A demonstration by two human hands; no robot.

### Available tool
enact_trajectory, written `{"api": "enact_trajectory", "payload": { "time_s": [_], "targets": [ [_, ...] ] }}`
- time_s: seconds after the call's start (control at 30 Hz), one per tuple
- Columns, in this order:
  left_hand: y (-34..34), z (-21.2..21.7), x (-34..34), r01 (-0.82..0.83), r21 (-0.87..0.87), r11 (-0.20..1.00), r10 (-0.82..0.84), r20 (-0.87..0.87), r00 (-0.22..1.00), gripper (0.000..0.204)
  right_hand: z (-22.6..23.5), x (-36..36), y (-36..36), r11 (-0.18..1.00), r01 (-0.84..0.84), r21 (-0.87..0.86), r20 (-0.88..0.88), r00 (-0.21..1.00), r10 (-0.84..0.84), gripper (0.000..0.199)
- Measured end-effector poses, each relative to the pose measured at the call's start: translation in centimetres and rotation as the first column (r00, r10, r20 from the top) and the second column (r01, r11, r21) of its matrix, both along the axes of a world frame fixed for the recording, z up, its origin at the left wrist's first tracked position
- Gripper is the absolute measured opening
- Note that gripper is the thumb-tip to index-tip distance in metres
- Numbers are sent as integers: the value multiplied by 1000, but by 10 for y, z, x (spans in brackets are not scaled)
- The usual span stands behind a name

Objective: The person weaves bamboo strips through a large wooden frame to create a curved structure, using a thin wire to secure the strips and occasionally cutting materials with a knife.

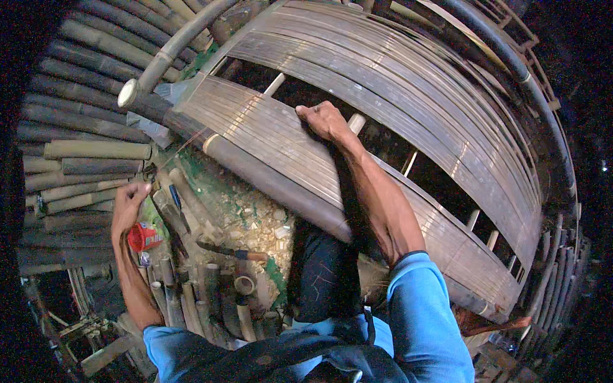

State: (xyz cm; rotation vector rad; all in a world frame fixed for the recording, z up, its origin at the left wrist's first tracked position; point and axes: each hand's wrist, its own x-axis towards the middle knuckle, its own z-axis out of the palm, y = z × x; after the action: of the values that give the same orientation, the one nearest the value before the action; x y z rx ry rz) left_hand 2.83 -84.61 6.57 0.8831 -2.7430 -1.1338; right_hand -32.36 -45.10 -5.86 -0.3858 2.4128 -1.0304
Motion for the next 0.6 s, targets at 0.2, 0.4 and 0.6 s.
{"api": "enact_trajectory", "payload": {
  "time_s": [0.2,0.4,0.6],
  "targets": [
    [68,39,13,357,268,895,-19,-776,630,39,6,13,0,997,-23,-72,-203,979,8,63],
    [15,11,-3,137,654,744,413,-612,675,46,14,22,-1,999,-23,-34,-244,970,14,59],
    [-108,-174,34,-304,33,952,306,-125,944,47,32,55,101,970,-80,-228,-497,867,-45,40]
  ]
}}
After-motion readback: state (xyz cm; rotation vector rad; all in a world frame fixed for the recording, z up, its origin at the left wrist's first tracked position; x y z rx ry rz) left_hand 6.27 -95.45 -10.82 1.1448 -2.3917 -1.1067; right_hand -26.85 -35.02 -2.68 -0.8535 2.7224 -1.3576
